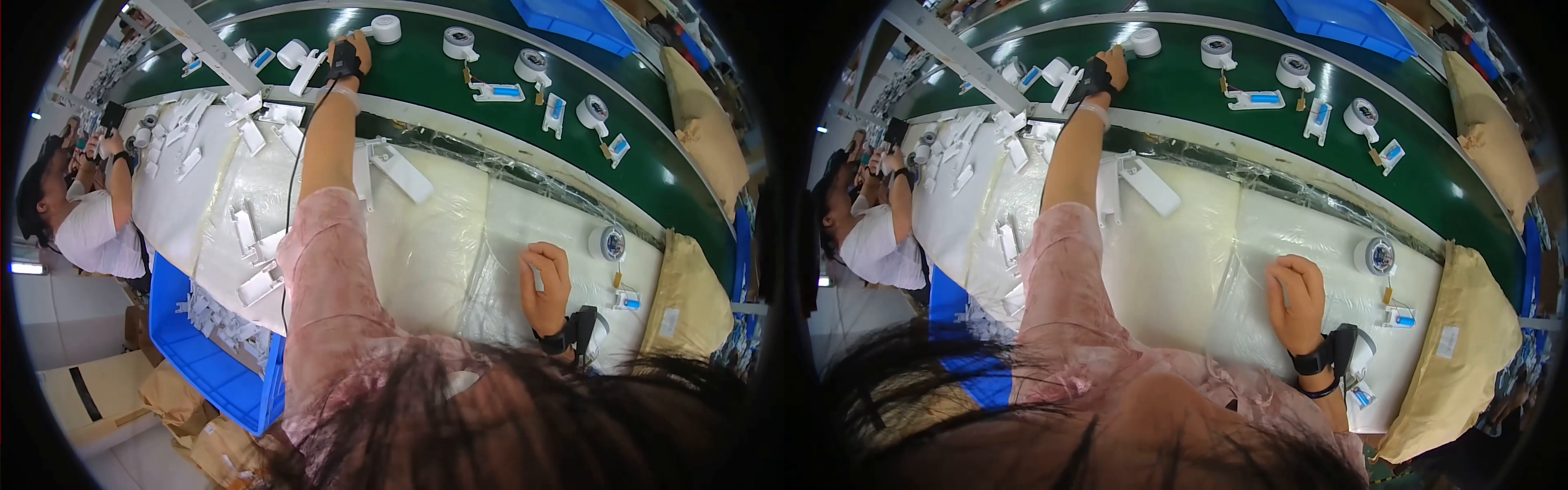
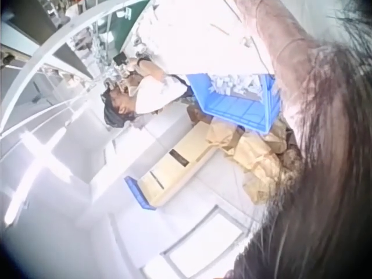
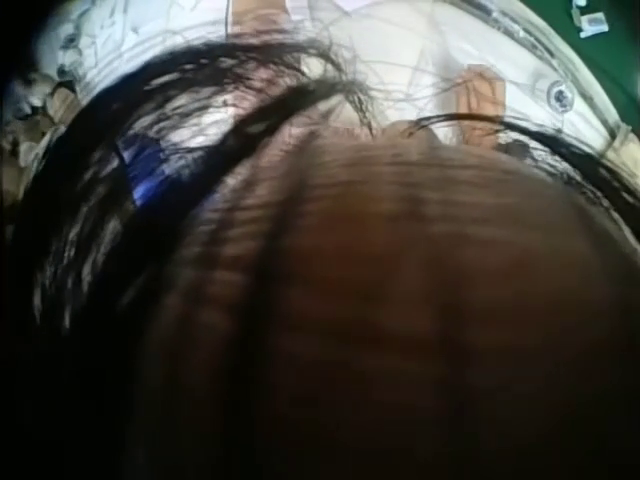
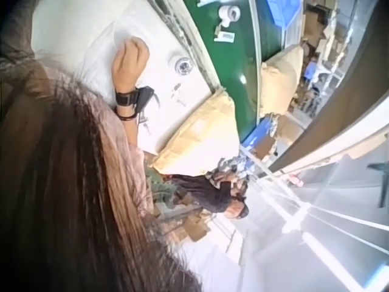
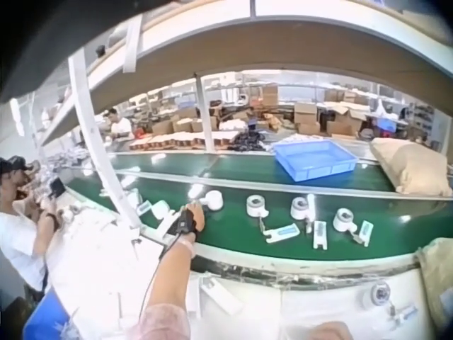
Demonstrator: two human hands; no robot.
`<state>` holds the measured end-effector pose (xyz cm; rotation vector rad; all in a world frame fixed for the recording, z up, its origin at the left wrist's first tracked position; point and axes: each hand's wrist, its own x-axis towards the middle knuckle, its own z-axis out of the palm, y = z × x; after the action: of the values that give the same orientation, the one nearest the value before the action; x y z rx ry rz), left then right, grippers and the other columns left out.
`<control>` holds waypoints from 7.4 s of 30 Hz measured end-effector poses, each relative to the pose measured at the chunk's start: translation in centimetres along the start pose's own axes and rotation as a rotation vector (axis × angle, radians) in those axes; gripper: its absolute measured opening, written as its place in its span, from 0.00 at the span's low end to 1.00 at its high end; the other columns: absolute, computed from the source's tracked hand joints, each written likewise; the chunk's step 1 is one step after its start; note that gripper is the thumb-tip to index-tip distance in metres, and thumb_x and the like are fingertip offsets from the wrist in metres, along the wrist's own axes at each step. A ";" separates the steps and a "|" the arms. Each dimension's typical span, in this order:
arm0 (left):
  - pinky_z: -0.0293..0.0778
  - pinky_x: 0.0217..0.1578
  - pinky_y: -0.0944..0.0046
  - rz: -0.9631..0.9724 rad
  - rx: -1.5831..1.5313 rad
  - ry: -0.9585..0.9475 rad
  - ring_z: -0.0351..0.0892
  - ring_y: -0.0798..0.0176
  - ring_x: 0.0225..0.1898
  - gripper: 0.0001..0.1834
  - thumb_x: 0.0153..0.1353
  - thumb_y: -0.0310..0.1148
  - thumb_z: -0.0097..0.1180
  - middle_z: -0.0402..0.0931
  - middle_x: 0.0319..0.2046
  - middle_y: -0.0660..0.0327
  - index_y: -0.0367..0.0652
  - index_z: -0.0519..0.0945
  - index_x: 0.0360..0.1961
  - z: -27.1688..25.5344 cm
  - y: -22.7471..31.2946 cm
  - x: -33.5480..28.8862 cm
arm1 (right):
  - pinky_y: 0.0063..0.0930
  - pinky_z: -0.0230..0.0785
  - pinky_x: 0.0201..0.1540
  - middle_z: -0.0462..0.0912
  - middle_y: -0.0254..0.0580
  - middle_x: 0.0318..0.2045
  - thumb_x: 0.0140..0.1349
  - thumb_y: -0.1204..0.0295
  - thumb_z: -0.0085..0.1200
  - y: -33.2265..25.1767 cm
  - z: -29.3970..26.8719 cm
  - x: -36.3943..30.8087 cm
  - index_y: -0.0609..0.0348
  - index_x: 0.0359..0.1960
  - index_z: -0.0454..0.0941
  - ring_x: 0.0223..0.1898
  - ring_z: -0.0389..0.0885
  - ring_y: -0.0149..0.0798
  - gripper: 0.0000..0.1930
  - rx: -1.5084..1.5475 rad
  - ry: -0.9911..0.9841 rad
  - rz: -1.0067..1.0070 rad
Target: The person picks up a white plastic housing and a circuit board, fits the board into the housing by hand, and applies a small piece of tape to the assembly. They then place the unit onto a conveyor belt and reach for another housing to repeat the process.
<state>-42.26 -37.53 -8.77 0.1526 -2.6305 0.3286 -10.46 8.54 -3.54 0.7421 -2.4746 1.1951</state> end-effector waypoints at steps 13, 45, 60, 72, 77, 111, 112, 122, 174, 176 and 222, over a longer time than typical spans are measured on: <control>0.76 0.31 0.61 0.338 -1.051 -0.265 0.83 0.57 0.29 0.11 0.54 0.32 0.58 0.82 0.30 0.53 0.37 0.81 0.36 -16.1 10.7 -10.1 | 0.39 0.68 0.54 0.74 0.52 0.51 0.53 0.86 0.56 -1.1 -0.1 0.0 0.63 0.42 0.78 0.52 0.74 0.53 0.14 0.031 0.005 -0.078; 0.69 0.54 0.63 0.644 -1.467 -0.871 0.76 0.55 0.51 0.42 0.51 0.39 0.70 0.74 0.51 0.53 0.40 0.64 0.65 -27.6 16.4 -23.9 | 0.15 0.65 0.30 0.82 0.31 0.27 0.66 0.71 0.57 -0.4 -1.3 -1.0 0.58 0.34 0.77 0.27 0.74 0.19 0.05 1.171 -0.196 0.695; 0.73 0.44 0.68 0.340 -1.774 -0.684 0.75 0.71 0.44 0.32 0.58 0.24 0.64 0.74 0.45 0.66 0.43 0.66 0.63 -29.6 15.4 -26.6 | 0.26 0.72 0.43 0.85 0.39 0.32 0.65 0.74 0.55 -2.7 -5.2 -0.2 0.64 0.42 0.80 0.37 0.82 0.30 0.08 0.911 -0.588 0.451; 0.77 0.25 0.67 -0.297 -2.119 -0.937 0.75 0.71 0.27 0.15 0.73 0.38 0.42 0.75 0.37 0.56 0.39 0.70 0.53 -27.9 17.6 -28.5 | 0.36 0.70 0.40 0.82 0.37 0.29 0.51 0.82 0.62 -2.7 -1.7 -0.5 0.57 0.33 0.78 0.30 0.79 0.42 0.09 -0.011 0.120 -0.159; 0.77 0.22 0.65 -0.206 -2.175 -0.949 0.75 0.68 0.22 0.15 0.69 0.30 0.39 0.76 0.33 0.56 0.38 0.69 0.54 -28.9 17.5 -28.4 | 0.38 0.69 0.47 0.83 0.38 0.32 0.52 0.83 0.62 -2.9 -1.0 -0.6 0.57 0.34 0.78 0.34 0.80 0.42 0.10 0.079 0.121 -0.214; 0.71 0.26 0.72 -0.038 -2.078 -0.830 0.72 0.71 0.25 0.25 0.63 0.23 0.36 0.74 0.31 0.60 0.40 0.65 0.63 -29.3 17.5 -29.9 | 0.43 0.69 0.53 0.81 0.40 0.33 0.52 0.83 0.63 -2.9 -0.2 -1.1 0.58 0.35 0.80 0.38 0.78 0.44 0.10 0.095 0.123 -0.276; 0.71 0.26 0.72 -0.034 -2.075 -0.839 0.72 0.72 0.24 0.25 0.63 0.23 0.37 0.74 0.31 0.60 0.40 0.65 0.62 -29.2 17.5 -29.9 | 0.42 0.69 0.52 0.81 0.40 0.33 0.52 0.83 0.63 -3.0 -0.2 -1.1 0.58 0.35 0.80 0.38 0.79 0.44 0.10 0.085 0.124 -0.272; 0.66 0.21 0.74 0.066 -2.100 -0.553 0.69 0.77 0.24 0.16 0.64 0.29 0.50 0.70 0.34 0.64 0.37 0.72 0.52 -28.4 18.1 -30.7 | 0.43 0.69 0.52 0.81 0.41 0.32 0.51 0.83 0.63 -3.3 -0.3 -1.0 0.59 0.34 0.80 0.37 0.79 0.45 0.10 0.087 0.116 -0.265; 0.61 0.58 0.43 0.200 0.179 0.246 0.66 0.52 0.62 0.20 0.58 0.36 0.52 0.68 0.59 0.55 0.45 0.77 0.53 -6.2 0.3 -4.3 | 0.37 0.68 0.50 0.78 0.50 0.44 0.56 0.83 0.57 -1.1 -0.5 -1.2 0.62 0.43 0.78 0.47 0.76 0.51 0.12 -0.004 0.049 -0.046; 0.63 0.57 0.44 0.165 0.034 0.190 0.70 0.54 0.60 0.18 0.62 0.33 0.46 0.73 0.56 0.56 0.48 0.78 0.52 -2.9 1.2 -4.2 | 0.37 0.68 0.50 0.78 0.50 0.44 0.56 0.83 0.57 -0.9 -0.2 -1.3 0.62 0.42 0.78 0.47 0.76 0.51 0.12 0.011 0.040 -0.028; 0.76 0.38 0.56 0.322 -1.359 -0.060 0.82 0.50 0.35 0.11 0.59 0.29 0.54 0.83 0.34 0.49 0.40 0.82 0.41 -18.3 38.8 -2.5 | 0.39 0.67 0.48 0.78 0.47 0.46 0.53 0.82 0.56 0.1 -2.2 -1.3 0.60 0.46 0.77 0.46 0.75 0.51 0.16 -0.035 0.238 -0.076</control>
<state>-38.23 4.76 -2.28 -0.6995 -2.3411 -1.3468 -9.34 10.75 -2.83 0.6382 -2.2475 1.1388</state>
